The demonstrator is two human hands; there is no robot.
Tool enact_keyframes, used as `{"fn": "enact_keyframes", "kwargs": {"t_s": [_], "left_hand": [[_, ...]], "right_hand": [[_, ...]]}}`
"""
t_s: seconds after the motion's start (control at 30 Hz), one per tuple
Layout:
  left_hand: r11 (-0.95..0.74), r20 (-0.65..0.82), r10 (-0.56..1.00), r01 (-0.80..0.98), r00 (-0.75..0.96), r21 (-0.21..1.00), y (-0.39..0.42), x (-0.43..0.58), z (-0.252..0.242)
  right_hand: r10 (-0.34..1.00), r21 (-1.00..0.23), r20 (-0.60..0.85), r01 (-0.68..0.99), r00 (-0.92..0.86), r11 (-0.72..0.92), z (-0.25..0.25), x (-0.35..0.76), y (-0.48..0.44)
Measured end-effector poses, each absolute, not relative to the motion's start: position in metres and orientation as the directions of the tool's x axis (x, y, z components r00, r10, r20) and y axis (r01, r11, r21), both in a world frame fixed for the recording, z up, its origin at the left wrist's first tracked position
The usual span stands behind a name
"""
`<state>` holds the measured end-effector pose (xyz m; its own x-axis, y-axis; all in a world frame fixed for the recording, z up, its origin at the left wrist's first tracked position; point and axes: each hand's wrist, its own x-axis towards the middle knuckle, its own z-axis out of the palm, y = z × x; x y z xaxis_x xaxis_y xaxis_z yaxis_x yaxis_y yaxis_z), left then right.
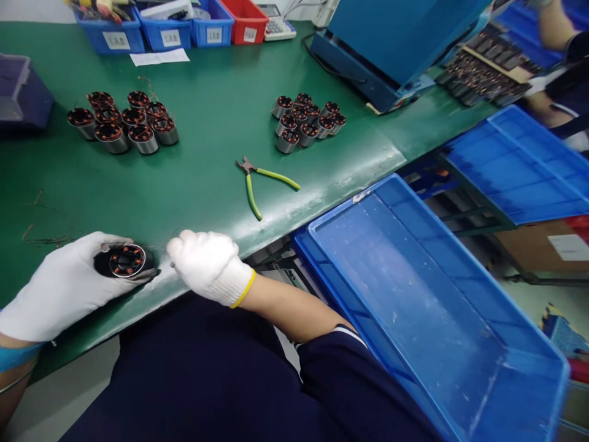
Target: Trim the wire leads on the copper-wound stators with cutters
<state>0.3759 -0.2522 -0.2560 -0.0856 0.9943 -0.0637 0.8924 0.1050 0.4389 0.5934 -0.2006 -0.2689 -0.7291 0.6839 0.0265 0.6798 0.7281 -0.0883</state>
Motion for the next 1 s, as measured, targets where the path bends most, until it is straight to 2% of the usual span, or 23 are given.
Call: {"fn": "enact_keyframes", "kwargs": {"t_s": [0.13, 0.23, 0.33, 0.47, 0.53, 0.6, 0.7, 0.73, 0.8, 0.9, 1.0], "left_hand": [[0.178, -0.133, 0.982, 0.895, -0.134, 0.410, -0.250, 0.378, -0.254], [0.174, -0.121, 0.983, 0.897, -0.137, 0.405, -0.249, 0.380, -0.253], [0.156, -0.126, 0.985, 0.898, -0.114, 0.411, -0.249, 0.382, -0.250], [0.127, -0.149, 0.986, 0.912, -0.074, 0.390, -0.249, 0.382, -0.248], [0.109, -0.130, 0.990, 0.918, -0.063, 0.382, -0.249, 0.382, -0.249], [0.089, -0.107, 0.993, 0.918, -0.051, 0.386, -0.249, 0.381, -0.251], [0.084, -0.113, 0.993, 0.915, -0.042, 0.396, -0.250, 0.380, -0.252], [0.088, -0.117, 0.992, 0.915, -0.045, 0.394, -0.251, 0.380, -0.253], [0.093, -0.115, 0.992, 0.914, -0.051, 0.394, -0.251, 0.378, -0.253], [0.075, -0.090, 0.995, 0.912, -0.043, 0.404, -0.251, 0.376, -0.255], [0.054, -0.059, 0.998, 0.912, -0.033, 0.406, -0.252, 0.375, -0.259]], "right_hand": [[0.660, -0.079, 0.051, 0.655, -0.750, 0.751, -0.265, 0.591, -0.204], [0.590, -0.055, 0.087, 0.588, -0.803, 0.807, -0.270, 0.581, -0.206], [0.549, -0.037, 0.062, 0.548, -0.834, 0.836, -0.273, 0.578, -0.204], [0.629, 0.008, -0.057, 0.629, -0.776, 0.777, -0.267, 0.589, -0.197], [0.694, 0.017, -0.071, 0.695, -0.717, 0.719, -0.262, 0.599, -0.192], [0.741, -0.082, 0.007, 0.738, -0.671, 0.669, -0.258, 0.609, -0.186], [0.735, -0.459, 0.183, 0.604, -0.653, 0.651, -0.254, 0.616, -0.181], [0.721, -0.571, 0.196, 0.520, -0.665, 0.635, -0.253, 0.614, -0.180], [0.685, -0.707, 0.113, 0.427, -0.719, 0.565, -0.255, 0.605, -0.181], [0.648, -0.724, -0.057, 0.478, -0.760, 0.497, -0.258, 0.587, -0.181], [0.655, -0.697, -0.120, 0.533, -0.746, 0.480, -0.259, 0.578, -0.180]]}}
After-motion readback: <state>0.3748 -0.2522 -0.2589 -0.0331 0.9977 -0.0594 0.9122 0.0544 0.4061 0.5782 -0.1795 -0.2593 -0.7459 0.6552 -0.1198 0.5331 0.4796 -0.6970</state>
